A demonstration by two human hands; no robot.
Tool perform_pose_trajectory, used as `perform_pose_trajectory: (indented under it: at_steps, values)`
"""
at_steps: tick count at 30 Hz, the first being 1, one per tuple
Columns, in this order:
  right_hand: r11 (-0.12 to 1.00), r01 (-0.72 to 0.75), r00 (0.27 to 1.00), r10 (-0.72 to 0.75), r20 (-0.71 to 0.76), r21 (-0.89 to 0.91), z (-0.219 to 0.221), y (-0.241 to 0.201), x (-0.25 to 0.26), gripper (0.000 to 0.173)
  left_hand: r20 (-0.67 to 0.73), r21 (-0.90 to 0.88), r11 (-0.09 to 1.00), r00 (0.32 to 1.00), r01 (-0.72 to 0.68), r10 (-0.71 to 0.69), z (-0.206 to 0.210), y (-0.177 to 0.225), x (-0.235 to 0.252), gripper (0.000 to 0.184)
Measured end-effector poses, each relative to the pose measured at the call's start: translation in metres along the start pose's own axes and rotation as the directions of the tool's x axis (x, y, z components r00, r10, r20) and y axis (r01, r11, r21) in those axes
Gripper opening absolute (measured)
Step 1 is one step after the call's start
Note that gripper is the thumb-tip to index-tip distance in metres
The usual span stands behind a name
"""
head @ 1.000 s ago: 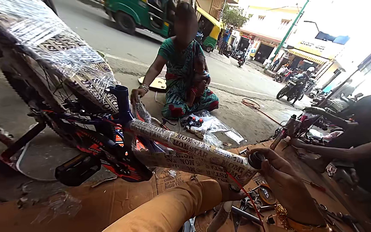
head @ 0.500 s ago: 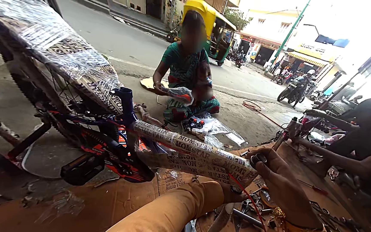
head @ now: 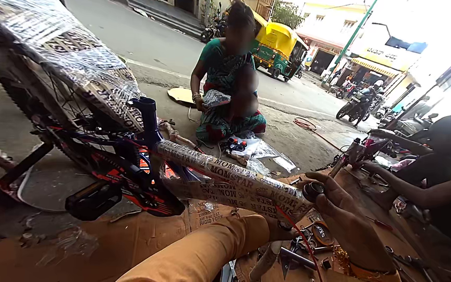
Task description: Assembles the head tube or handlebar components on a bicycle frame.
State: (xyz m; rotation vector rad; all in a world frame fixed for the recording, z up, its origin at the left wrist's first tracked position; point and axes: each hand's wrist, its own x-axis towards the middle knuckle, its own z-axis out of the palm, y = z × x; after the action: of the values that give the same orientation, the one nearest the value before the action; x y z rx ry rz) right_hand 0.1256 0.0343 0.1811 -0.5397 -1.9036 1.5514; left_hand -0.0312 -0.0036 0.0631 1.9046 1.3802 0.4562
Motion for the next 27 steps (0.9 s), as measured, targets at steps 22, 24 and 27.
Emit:
perform_pose_trajectory:
  at_steps: [22,24,27]
  values:
    - [1.000,-0.012,1.000,0.011,-0.012,-0.006,0.002,-0.003,-0.002,0.055,0.106,0.005,0.972,0.966,0.235,-0.235,-0.004,0.006,-0.005,0.069]
    - [1.000,0.005,0.996,-0.004,-0.092,0.008,0.004,-0.001,-0.002,0.039,0.084,0.023,0.966,0.963,0.256,-0.257,-0.002,0.008,-0.003,0.070]
    - [1.000,0.014,0.978,-0.016,-0.210,-0.011,0.018,0.000,0.002,0.031,0.075,-0.022,0.962,0.960,0.274,-0.271,-0.011,0.026,-0.011,0.058]
